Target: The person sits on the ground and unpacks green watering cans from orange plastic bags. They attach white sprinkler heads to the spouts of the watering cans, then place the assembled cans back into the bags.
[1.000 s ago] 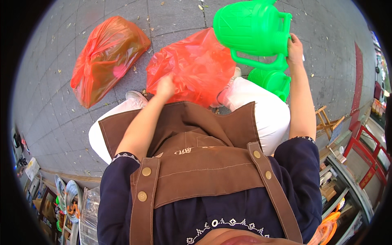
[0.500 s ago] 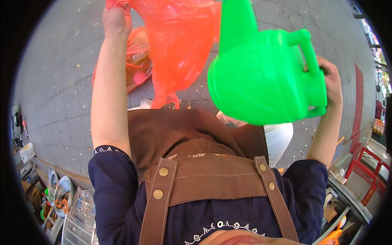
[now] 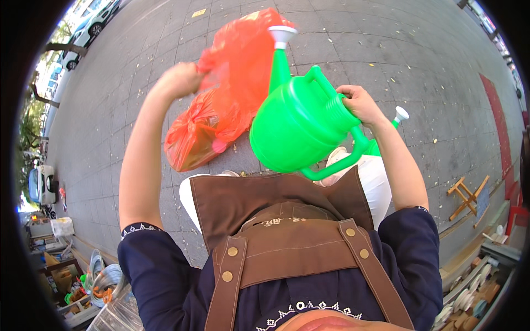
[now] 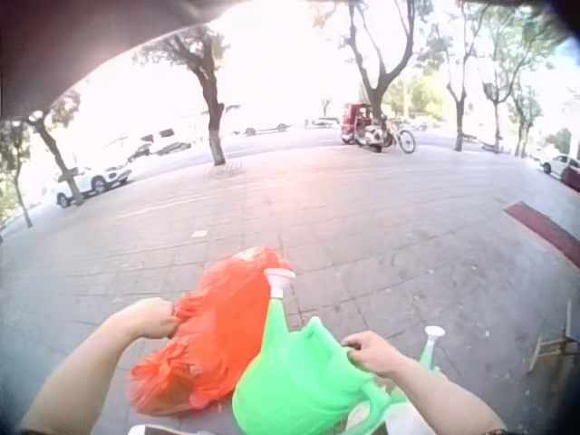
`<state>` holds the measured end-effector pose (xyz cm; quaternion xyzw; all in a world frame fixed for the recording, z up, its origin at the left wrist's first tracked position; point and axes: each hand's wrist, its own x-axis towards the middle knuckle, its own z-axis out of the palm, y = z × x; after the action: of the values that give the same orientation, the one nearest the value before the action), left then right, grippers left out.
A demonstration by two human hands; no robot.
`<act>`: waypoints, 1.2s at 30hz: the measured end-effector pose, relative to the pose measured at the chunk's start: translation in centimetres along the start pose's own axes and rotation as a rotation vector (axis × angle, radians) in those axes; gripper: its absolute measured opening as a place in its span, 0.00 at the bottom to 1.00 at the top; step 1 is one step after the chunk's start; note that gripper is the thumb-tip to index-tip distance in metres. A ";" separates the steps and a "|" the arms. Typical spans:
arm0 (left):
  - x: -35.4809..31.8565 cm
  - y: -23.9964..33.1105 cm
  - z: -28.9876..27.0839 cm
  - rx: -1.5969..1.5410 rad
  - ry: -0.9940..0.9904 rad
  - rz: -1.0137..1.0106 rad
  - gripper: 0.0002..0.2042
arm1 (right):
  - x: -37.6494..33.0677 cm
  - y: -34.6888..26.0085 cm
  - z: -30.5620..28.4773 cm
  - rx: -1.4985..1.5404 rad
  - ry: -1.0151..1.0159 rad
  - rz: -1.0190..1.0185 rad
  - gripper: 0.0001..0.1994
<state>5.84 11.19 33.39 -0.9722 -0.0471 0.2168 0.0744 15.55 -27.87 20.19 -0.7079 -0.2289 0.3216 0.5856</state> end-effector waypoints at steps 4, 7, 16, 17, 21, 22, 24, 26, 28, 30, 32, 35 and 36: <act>1.6 1.9 6.4 -0.029 0.940 0.102 0.10 | -2.5 0.3 1.2 0.031 0.040 -0.067 0.13; 5.3 0.5 4.9 -0.493 1.060 0.093 0.08 | -4.8 -1.9 1.4 -0.083 -0.164 -0.106 0.17; 7.4 1.8 -2.8 -1.476 0.619 -0.348 0.14 | -6.1 -7.2 3.5 -0.454 -0.254 -0.303 0.15; 7.0 1.5 -3.2 -1.422 0.607 -0.333 0.15 | -5.8 -6.9 3.6 -0.440 -0.232 -0.296 0.14; 5.8 0.0 -2.8 -0.946 0.735 -0.171 0.20 | -3.1 -2.1 2.9 -0.240 -0.049 -0.103 0.11; 5.0 0.3 -2.4 -0.764 0.783 -0.105 0.21 | -2.3 -1.0 2.6 -0.141 0.023 -0.075 0.11; 4.2 1.7 -1.0 -0.562 0.465 -0.142 0.27 | -1.5 0.6 1.9 0.053 0.179 -0.012 0.10; 3.9 2.3 3.3 -0.360 0.231 -0.048 0.29 | -0.7 0.6 2.5 0.110 0.302 -0.025 0.10; 3.0 3.4 7.5 -0.264 0.092 0.027 0.29 | -0.3 0.1 2.8 0.127 0.350 -0.053 0.10; 2.0 5.8 8.1 -0.398 0.238 0.108 0.22 | -0.1 1.4 2.5 0.218 0.193 -0.028 0.11; 0.7 7.6 8.8 -0.808 0.525 0.308 0.17 | -0.2 1.7 3.2 0.355 0.014 0.065 0.11; -0.5 7.9 9.7 -0.824 0.448 0.284 0.13 | -0.3 2.7 3.9 0.523 -0.072 0.092 0.14; -0.2 7.3 10.6 -0.919 0.427 0.216 0.12 | -0.2 3.2 4.1 0.575 -0.080 0.096 0.15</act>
<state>1.51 5.30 22.79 -0.9264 -0.0207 -0.0231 -0.3753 12.28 -25.94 16.69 -0.5096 -0.1176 0.4282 0.7369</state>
